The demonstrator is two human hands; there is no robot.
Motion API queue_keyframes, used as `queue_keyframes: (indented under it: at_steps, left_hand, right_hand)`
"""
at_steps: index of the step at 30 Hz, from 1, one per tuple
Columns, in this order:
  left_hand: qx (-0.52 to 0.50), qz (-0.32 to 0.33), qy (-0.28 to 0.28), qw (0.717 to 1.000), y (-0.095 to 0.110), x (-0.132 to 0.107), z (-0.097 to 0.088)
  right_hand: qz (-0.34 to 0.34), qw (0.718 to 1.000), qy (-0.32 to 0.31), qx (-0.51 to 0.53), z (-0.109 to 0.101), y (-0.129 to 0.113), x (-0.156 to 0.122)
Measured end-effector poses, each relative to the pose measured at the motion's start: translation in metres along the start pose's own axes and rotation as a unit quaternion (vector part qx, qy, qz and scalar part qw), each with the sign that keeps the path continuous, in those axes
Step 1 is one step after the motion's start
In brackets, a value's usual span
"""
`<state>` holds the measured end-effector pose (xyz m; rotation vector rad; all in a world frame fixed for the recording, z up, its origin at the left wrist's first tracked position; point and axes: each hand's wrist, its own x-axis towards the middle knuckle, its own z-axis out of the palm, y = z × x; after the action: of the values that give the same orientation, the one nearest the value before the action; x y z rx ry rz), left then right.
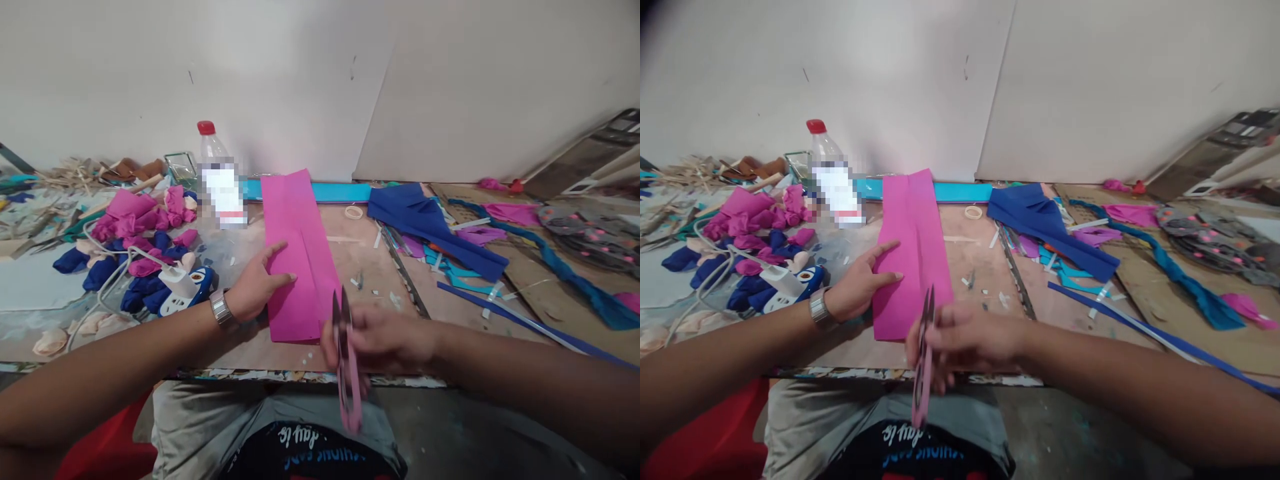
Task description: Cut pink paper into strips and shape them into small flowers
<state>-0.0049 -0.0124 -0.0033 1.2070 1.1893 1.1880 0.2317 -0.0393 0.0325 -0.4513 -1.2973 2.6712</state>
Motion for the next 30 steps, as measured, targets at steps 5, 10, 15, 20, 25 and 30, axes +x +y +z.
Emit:
queue_keyframes:
  at_steps: [5, 10, 15, 20, 25, 30]
  left_hand:
    - [-0.012, -0.003, 0.001, 1.000, 0.005, 0.001, 0.000]
    - [0.027, 0.024, -0.008, 0.999, 0.006, 0.000, -0.004]
    - [0.064, 0.032, -0.022, 0.997, 0.005, -0.002, -0.006]
    - [0.072, 0.036, -0.023, 0.997, 0.007, -0.003, -0.006]
    - [0.117, 0.057, -0.014, 0.991, 0.015, -0.004, -0.004]
    - [0.130, 0.070, -0.013, 0.989, 0.017, -0.005, -0.003]
  right_hand:
    - [0.090, 0.980, -0.172, 0.031, 0.015, 0.036, 0.006]
    - [0.084, 0.987, -0.122, 0.060, 0.010, 0.043, 0.005]
    - [0.061, 0.993, -0.088, 0.055, 0.010, 0.043, 0.002]
    - [0.048, 0.994, -0.056, 0.077, 0.012, 0.048, 0.001]
    - [0.026, 0.992, -0.037, 0.115, 0.013, 0.050, 0.001]
    - [0.017, 0.993, -0.031, 0.117, 0.015, 0.047, 0.002]
